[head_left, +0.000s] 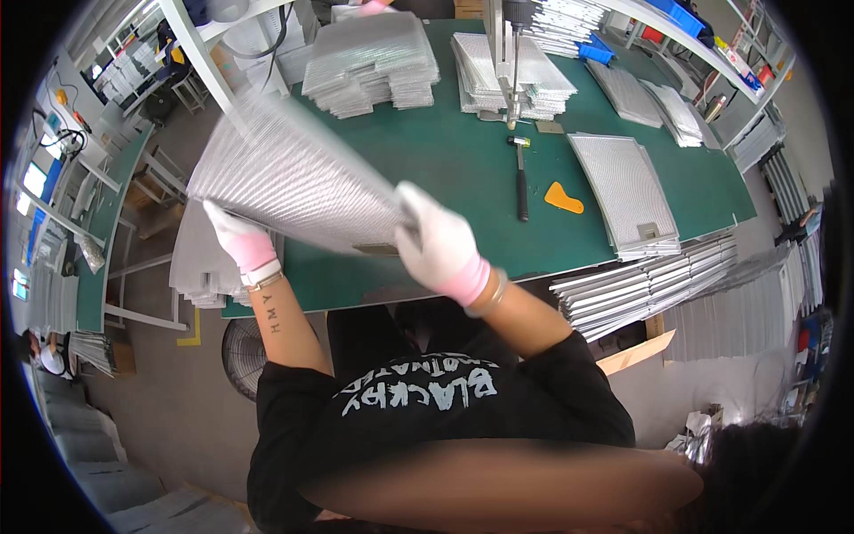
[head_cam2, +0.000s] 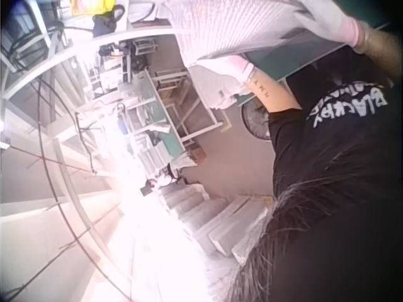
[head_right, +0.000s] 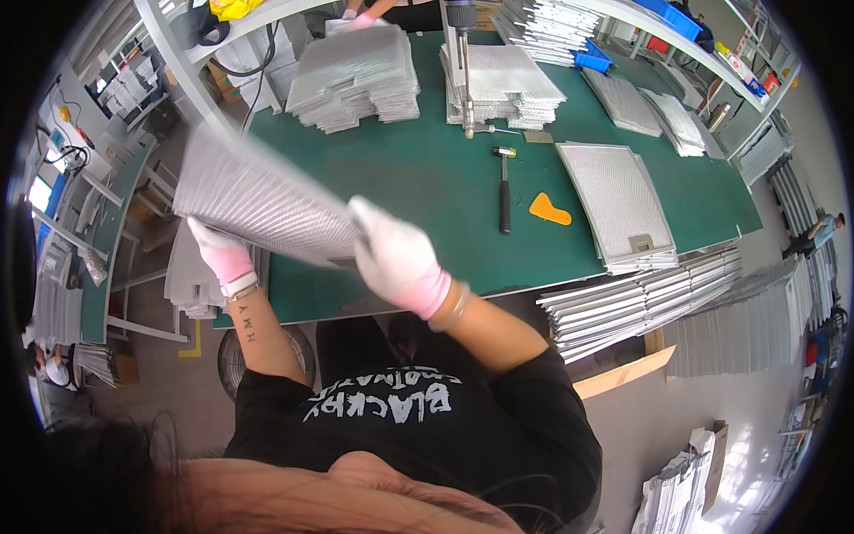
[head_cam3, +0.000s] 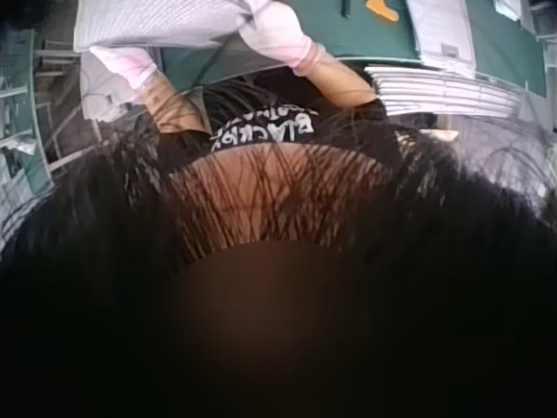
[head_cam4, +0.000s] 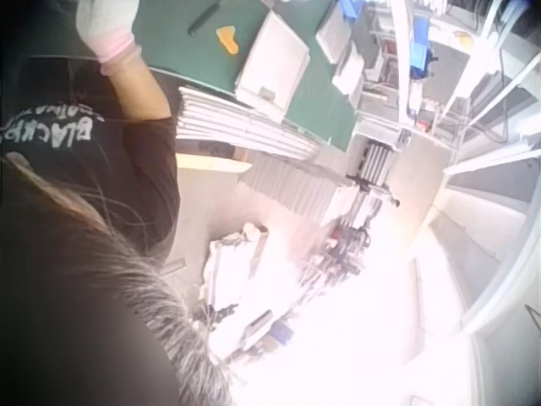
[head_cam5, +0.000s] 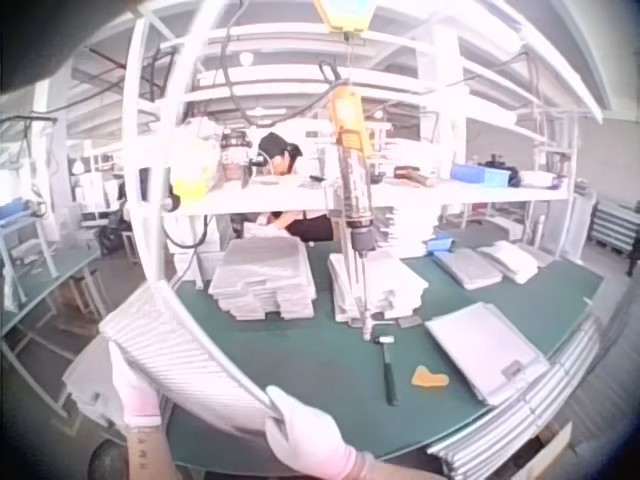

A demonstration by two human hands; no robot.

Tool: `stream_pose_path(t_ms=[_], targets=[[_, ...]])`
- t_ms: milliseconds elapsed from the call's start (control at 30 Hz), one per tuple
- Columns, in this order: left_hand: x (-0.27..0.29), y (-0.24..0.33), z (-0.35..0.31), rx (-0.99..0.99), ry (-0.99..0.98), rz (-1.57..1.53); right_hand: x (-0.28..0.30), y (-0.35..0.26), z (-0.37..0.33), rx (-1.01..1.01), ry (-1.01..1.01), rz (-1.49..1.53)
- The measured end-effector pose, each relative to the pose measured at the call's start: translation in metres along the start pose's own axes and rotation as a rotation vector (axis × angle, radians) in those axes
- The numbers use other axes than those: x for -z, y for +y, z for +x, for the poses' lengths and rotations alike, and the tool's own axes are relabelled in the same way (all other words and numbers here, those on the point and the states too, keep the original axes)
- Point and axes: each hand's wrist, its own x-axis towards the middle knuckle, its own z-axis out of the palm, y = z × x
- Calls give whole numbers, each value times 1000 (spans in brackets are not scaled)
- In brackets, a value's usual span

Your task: Assemble metal frames onto mesh filter panels using an electric screwdriver and a rubber mallet.

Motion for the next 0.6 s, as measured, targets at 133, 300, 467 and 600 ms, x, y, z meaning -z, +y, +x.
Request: stream_pose_path(t_ms=[133,300,467,600], targets=[[11,22,-17,-240,-381,44,16,44,17,-13,174,86],[31,72,-33,189,-659,-533,57,49,20,-189,247,218],[36,87,-36,90,-778,-689,78,41,16,-200,293,532],[32,91,-44,-51,-764,-666,88,44,13,-79,229,682]])
